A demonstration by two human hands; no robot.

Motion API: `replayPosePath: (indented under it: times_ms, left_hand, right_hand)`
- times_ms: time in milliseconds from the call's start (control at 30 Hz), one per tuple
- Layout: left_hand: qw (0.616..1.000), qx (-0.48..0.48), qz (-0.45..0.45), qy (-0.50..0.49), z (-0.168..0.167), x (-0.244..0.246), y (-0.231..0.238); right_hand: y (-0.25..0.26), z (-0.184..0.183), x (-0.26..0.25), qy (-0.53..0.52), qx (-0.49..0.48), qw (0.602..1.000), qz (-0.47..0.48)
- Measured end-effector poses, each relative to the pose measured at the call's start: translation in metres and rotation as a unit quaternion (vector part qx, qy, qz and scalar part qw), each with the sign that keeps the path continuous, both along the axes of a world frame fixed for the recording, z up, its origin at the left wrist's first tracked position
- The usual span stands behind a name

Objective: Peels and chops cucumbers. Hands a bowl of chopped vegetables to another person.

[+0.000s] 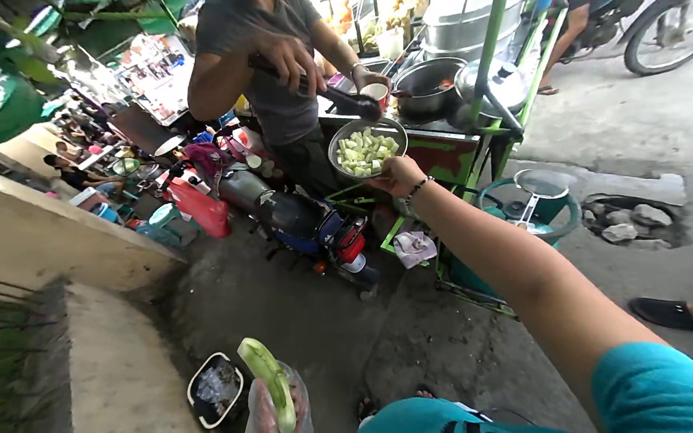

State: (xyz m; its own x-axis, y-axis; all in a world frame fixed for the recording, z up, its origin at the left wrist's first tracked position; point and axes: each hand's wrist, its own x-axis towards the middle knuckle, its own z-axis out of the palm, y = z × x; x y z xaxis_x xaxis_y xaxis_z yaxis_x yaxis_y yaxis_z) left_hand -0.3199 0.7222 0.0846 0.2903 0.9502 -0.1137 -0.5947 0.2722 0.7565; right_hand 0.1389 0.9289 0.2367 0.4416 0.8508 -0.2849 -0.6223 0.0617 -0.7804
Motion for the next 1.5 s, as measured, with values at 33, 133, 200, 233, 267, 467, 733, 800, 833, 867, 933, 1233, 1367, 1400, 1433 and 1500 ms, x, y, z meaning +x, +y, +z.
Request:
replayPosePath:
  times_ms: [33,133,200,233,267,467,733,800,833,867,933,1233,1367,1400,1433,1500]
  left_hand:
    - [1.0,0.0,0.002,-0.004,0.0,0.0,0.0]
    - [1.0,0.001,0.004,-0.009,0.0,0.0,0.0]
    - [1.0,-0.001,0.004,-0.005,-0.001,-0.001,0.0]
    - [1.0,-0.002,0.0,-0.005,-0.002,-0.002,0.0]
    - [1.0,-0.002,-0.003,-0.004,-0.003,-0.002,0.001]
    - [1.0,0.0,-0.005,-0.024,-0.005,-0.001,0.003]
    - [1.0,-0.009,-0.004,-0.024,-0.008,-0.003,0.006]
    - [1.0,-0.014,-0.008,-0.02,-0.008,-0.003,0.005]
    - [1.0,-0.018,-0.011,-0.023,-0.008,-0.003,0.005]
    - [0.999,-0.023,-0.013,-0.025,-0.009,-0.004,0.005]
    - [0.999,-0.032,0.0,-0.023,-0.007,-0.001,0.003]
    - [0.998,-0.043,0.0,-0.041,-0.004,0.008,0.006]
    - [0.997,-0.064,-0.047,-0.007,0.0,0.011,0.016]
    - [0.996,-0.062,-0.068,0.001,0.001,0.013,0.021]
    - [0.994,-0.055,-0.099,0.003,0.001,0.016,0.027]
    - [0.98,-0.044,-0.194,-0.014,0.0,0.021,0.043]
  right_hand:
    - [0.001,0.0,0.0,0.0,-0.001,1.0,0.0]
    - [0.005,-0.002,0.0,0.0,0.001,1.0,0.005]
    - [0.004,-0.001,-0.001,0.007,-0.001,1.0,0.004]
    - [0.003,0.0,-0.003,0.012,-0.005,1.0,0.003]
    - [0.003,-0.001,-0.003,0.014,-0.008,1.0,0.002]
    - [0.005,-0.011,-0.001,-0.015,-0.003,1.0,0.022]
    - [0.008,-0.002,-0.005,-0.011,0.012,1.0,0.019]
    - [0.009,-0.002,-0.005,-0.01,0.014,1.0,0.018]
    - [0.009,-0.003,-0.005,-0.01,0.015,1.0,0.017]
    - [0.01,-0.003,-0.005,-0.012,0.015,1.0,0.019]
    - [0.01,-0.002,-0.006,-0.02,0.009,1.0,0.02]
    - [-0.014,-0.023,0.001,-0.025,0.02,0.999,0.041]
    - [-0.084,-0.057,0.004,-0.01,0.015,0.999,0.042]
    - [-0.111,-0.067,0.004,-0.005,0.016,0.999,0.035]
    - [-0.14,-0.078,0.001,-0.004,0.016,1.0,0.026]
    - [-0.207,-0.101,-0.01,0.001,-0.004,1.0,-0.011]
